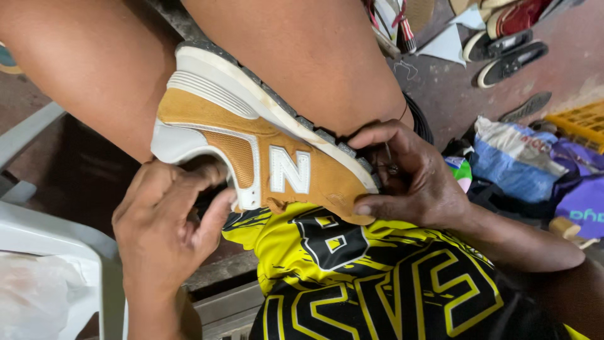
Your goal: The person stitches the sole of a shoe by hand using a needle and thread, pulling the thread through the sole repeatedly to secure it.
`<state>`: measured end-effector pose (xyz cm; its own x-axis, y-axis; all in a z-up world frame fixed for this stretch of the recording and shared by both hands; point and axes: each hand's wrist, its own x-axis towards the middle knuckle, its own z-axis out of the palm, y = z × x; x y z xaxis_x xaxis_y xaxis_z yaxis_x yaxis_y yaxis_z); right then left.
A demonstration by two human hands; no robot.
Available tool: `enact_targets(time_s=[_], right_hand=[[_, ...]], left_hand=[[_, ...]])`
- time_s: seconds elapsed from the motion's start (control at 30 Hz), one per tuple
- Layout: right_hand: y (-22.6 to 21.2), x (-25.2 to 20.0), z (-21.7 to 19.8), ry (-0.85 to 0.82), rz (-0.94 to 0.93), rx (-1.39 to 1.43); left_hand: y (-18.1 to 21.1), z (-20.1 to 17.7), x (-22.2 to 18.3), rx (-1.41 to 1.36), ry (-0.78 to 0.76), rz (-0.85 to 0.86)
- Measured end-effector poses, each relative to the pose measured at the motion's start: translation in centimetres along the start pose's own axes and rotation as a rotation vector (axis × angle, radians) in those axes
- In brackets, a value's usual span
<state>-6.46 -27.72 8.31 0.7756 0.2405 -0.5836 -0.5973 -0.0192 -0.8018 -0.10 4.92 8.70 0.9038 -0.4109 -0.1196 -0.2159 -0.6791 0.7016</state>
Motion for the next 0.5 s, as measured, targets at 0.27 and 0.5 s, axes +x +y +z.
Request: enact_targets(time_s=[0.27,0.5], right_hand=[[1.2,-0.1,1.9,0.098,0.061,0.134],[1.0,0.1,0.9,0.051,0.056,0.257]], left_hand=[[-20.0,-2.1,-6.3,-0.737,0.444,-0.274],[-10.9,-0.2,-2.5,-0.154,0.532,-0.341]])
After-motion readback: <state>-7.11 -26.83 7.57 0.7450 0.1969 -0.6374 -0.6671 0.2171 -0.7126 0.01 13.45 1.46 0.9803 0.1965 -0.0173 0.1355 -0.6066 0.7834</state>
